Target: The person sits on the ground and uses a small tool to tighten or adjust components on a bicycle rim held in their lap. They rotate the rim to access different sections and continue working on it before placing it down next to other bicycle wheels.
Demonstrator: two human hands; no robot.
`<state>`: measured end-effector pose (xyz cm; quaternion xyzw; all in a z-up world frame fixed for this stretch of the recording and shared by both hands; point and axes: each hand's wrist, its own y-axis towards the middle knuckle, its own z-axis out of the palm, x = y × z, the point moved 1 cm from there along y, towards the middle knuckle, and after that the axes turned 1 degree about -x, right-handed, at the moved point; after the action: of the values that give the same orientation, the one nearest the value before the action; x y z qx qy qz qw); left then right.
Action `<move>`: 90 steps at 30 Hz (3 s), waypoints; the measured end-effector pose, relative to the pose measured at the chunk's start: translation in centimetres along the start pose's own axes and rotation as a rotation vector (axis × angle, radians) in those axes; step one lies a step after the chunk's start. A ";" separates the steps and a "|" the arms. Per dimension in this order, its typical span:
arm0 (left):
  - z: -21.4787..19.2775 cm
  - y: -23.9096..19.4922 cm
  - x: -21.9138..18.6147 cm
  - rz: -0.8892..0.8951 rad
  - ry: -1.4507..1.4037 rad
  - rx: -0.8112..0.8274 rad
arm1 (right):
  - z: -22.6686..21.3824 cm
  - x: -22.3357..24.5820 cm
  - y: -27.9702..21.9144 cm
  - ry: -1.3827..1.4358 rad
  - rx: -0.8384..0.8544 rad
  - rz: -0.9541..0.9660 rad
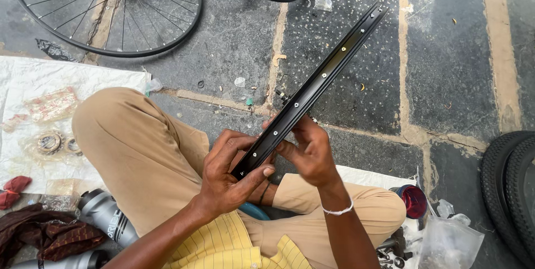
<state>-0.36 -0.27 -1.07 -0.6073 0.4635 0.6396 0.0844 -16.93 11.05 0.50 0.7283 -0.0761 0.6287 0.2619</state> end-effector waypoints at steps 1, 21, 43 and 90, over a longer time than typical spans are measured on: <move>-0.1 0.0 0.0 -0.004 0.005 -0.004 | 0.9 0.1 0.0 -0.182 -0.048 -0.107; 0.4 4.6 -2.5 0.018 0.084 0.072 | 2.6 -4.1 -2.6 0.015 -0.588 -0.155; 0.3 2.3 -1.6 -0.039 0.025 -0.036 | 3.2 -3.4 0.2 -0.695 -0.394 -0.516; 0.6 1.4 0.2 0.042 -0.091 0.098 | -2.1 0.0 -0.9 0.001 0.208 0.103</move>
<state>-1.77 -0.68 -0.70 -0.5628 0.5027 0.6448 0.1214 -18.34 12.85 0.41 0.7462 -0.0477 0.6462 0.1525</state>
